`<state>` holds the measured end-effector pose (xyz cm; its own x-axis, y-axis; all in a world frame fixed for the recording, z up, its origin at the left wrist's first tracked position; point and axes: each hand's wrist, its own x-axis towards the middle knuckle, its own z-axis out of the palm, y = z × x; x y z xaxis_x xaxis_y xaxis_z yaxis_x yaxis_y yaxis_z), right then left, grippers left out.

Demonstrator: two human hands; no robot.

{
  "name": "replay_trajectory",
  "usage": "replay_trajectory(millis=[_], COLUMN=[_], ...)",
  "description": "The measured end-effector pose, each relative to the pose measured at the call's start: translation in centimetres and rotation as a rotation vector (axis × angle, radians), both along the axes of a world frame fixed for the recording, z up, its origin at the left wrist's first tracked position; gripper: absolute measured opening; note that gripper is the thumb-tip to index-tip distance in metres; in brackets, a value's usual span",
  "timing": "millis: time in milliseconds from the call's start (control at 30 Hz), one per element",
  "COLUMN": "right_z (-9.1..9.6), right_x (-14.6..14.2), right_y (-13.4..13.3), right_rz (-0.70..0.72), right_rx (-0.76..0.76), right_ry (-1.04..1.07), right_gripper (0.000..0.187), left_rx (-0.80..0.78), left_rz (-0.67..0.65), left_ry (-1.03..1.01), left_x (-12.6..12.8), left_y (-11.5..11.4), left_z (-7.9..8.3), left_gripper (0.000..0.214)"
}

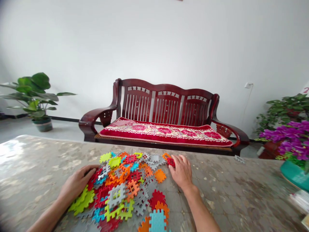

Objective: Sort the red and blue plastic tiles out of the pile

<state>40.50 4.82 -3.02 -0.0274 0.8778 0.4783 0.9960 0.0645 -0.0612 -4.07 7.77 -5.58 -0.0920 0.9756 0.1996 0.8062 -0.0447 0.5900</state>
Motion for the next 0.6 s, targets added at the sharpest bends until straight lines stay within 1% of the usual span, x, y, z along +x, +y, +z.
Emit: replay_trajectory(millis=[67,233,333,400,467,600], right_z=[0.2,0.3,0.3,0.4,0.6,0.8], right_x=[-0.4,-0.9,-0.9,-0.9,-0.8,-0.9], right_y=[0.3,0.4,-0.4,-1.2,-2.1,-3.0], right_rz=[0.015,0.108,0.127,0.141,0.139,0.07], right_rx=[-0.031,-0.09,-0.08,-0.08,-0.085,-0.085], right_ry=[-0.014,-0.028,0.015,0.049,0.071,0.045], right_gripper=[0.042,0.04,0.044,0.05,0.051,0.036], left_rx=[-0.004,-0.006,-0.005,-0.007,-0.012,-0.009], left_rz=[0.006,0.01,0.006,0.002,0.003,0.014], left_ry=[0.001,-0.003,-0.003,0.003,0.014,0.026], left_x=[0.1,0.2,0.1,0.1,0.0,0.0], left_y=[0.0,0.0,0.1,0.1,0.2,0.3], left_z=[0.1,0.1,0.1,0.0,-0.1,-0.3], left_gripper=[0.034,0.033,0.033,0.034,0.035,0.037])
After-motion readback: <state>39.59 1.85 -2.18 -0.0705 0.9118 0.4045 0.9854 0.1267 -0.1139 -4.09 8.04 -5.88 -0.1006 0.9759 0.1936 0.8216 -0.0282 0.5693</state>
